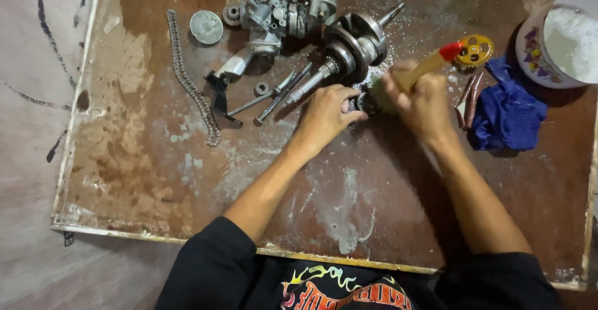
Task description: The person cleans various disassembled engine parts on a workbench using a brush and a cleaning solution. They scrub a metal chain, a small circular component, and a large crankshaft, repeatedly dipping the brush into a bucket of soapy water.
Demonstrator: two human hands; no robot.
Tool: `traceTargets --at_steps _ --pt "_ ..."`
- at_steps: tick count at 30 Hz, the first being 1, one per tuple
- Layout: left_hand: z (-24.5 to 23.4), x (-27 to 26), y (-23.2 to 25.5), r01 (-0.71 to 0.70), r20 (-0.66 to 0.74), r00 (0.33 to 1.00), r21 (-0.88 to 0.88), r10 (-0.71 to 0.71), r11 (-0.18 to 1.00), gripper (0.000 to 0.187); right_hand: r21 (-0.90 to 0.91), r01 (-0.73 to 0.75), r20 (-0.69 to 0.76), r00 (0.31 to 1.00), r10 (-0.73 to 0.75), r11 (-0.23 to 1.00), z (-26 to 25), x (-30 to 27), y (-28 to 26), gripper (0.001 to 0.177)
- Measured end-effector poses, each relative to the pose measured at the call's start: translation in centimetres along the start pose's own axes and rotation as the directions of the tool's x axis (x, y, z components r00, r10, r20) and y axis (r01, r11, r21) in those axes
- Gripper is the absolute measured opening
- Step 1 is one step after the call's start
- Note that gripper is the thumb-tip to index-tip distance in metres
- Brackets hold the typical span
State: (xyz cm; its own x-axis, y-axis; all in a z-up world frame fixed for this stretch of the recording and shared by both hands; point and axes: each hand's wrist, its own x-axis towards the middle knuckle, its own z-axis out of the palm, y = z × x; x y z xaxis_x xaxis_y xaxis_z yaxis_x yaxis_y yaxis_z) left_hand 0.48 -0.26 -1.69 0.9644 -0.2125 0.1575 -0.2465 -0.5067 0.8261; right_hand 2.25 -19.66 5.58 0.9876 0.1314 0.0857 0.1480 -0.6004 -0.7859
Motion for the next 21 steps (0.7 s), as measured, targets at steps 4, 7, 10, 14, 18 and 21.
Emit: traceTargets --at_steps 4,7,10,14,18,21 --pt "0.2 -0.3 -0.1 -0.023 -0.007 1.0 0.014 0.023 1.0 0.05 0.008 0.46 0.09 0.884 -0.458 0.888 1.7 -0.5 2.7 0.013" --pt "-0.7 -0.1 0.9 -0.022 -0.003 1.0 0.037 0.023 0.999 0.051 -0.183 0.462 -0.063 0.875 -0.48 0.868 0.7 1.2 5.6 0.011" --pt "-0.7 -0.1 1.0 0.009 0.018 1.0 0.048 -0.01 0.999 0.054 -0.137 0.166 -0.188 0.963 -0.19 0.976 -0.1 2.7 8.2 0.017" --pt "-0.3 -0.9 2.6 -0.137 -0.1 0.981 0.258 0.168 0.956 0.069 0.04 0.248 -0.318 0.921 -0.223 0.968 0.8 3.0 11.3 0.019" --pt "1.2 -0.6 3.1 -0.17 -0.113 0.959 0.506 0.261 0.845 0.057 0.025 0.172 -0.36 0.92 -0.152 0.985 1.3 3.7 12.3 0.026" --pt "3.0 -0.4 3.2 -0.182 -0.033 0.956 0.715 0.293 0.675 0.053 0.161 0.217 -0.348 0.925 -0.151 0.963 1.3 3.3 11.5 0.024"
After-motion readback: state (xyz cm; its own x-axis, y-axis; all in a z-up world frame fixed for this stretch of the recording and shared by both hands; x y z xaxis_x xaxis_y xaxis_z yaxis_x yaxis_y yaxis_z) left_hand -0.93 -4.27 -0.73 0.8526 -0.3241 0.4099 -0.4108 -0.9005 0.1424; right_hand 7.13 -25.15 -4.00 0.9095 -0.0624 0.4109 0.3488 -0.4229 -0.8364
